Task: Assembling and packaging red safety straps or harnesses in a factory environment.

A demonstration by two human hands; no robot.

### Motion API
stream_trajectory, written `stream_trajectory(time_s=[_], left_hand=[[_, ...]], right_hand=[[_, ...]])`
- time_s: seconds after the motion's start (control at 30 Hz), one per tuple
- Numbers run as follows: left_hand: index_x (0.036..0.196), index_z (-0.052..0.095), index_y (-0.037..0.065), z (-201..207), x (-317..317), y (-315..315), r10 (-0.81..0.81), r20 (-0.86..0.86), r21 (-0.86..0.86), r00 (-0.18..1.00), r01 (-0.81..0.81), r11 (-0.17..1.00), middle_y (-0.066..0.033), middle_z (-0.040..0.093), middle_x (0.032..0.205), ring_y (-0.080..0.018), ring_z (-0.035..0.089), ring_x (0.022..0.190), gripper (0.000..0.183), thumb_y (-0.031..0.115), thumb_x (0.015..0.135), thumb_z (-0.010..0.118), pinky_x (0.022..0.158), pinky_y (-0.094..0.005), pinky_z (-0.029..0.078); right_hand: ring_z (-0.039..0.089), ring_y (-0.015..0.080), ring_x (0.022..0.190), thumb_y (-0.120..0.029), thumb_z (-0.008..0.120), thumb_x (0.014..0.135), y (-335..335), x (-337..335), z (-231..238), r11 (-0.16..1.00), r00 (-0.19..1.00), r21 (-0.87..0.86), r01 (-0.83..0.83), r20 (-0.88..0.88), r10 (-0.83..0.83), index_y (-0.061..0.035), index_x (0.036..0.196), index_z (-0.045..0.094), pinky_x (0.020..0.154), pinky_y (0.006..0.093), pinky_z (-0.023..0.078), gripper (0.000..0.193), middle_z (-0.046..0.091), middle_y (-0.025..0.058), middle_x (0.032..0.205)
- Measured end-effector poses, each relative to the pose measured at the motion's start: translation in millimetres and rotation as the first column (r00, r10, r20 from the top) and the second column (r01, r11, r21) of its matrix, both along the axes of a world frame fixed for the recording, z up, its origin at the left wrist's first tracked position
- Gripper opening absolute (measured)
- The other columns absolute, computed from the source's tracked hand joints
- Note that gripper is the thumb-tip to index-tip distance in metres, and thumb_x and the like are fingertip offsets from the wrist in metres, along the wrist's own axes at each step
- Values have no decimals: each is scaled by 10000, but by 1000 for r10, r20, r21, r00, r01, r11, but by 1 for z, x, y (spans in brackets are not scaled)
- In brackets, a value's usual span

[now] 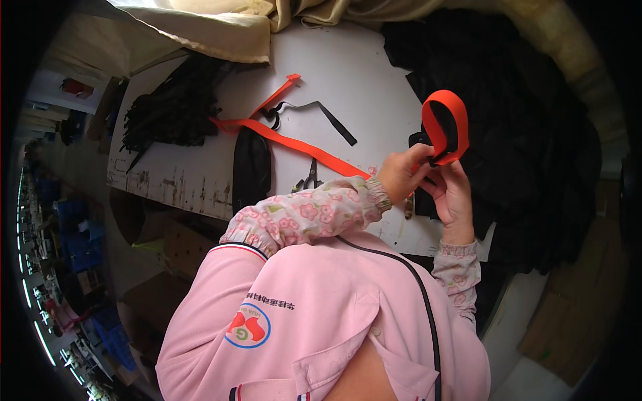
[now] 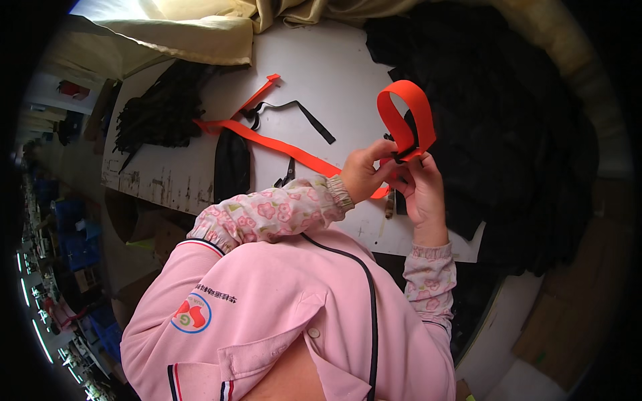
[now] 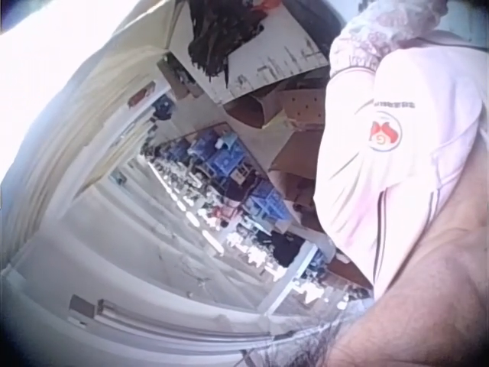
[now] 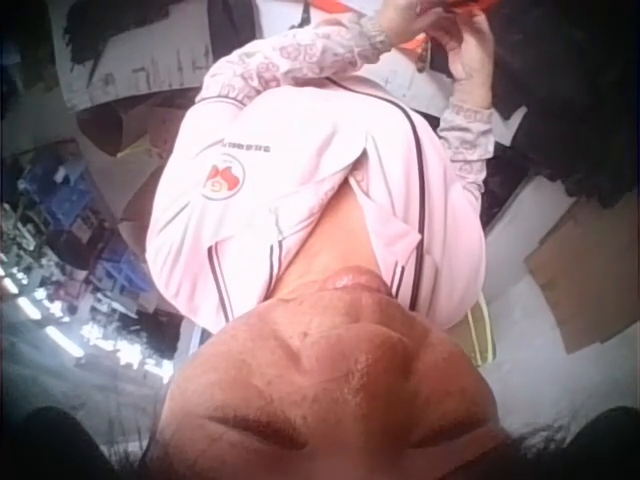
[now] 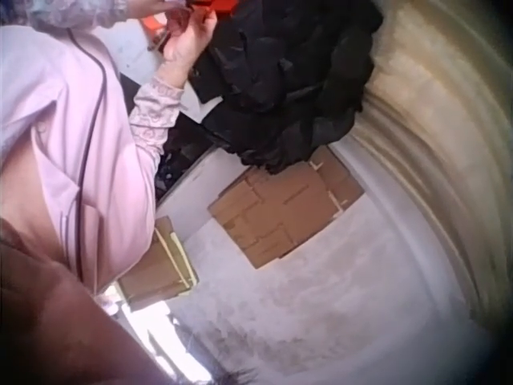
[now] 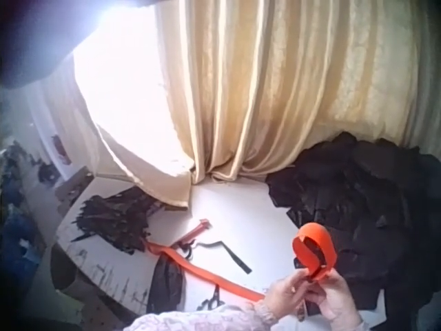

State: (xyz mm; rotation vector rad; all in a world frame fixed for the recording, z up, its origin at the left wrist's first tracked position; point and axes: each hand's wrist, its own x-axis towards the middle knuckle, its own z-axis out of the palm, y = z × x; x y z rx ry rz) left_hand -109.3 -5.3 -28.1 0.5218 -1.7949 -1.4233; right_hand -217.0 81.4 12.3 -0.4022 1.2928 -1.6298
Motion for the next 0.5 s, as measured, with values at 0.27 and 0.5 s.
stream_trajectory(time_s=[0.27,0.5], left_hand=[[1057,550,37,2,5,0,20,0,-124,1000,-20,992,-123,654,814,-253,670,755,302,70,787,681,649,-308,513],[1079,554,32,-2,8,-1,-6,14,-23,1000,6,1000,-116,652,821,-231,664,729,317,75,792,681,671,-308,520]], right_hand=[[648,216,879,-227,590,905,-7,-5,-3,1000,996,12,9,93,-10,-11,1129,466,733,328,569,335,621,117,973],[649,218,883,-214,583,907,-10,4,-2,999,998,30,15,66,-17,-12,1140,462,725,326,572,331,617,114,959]])
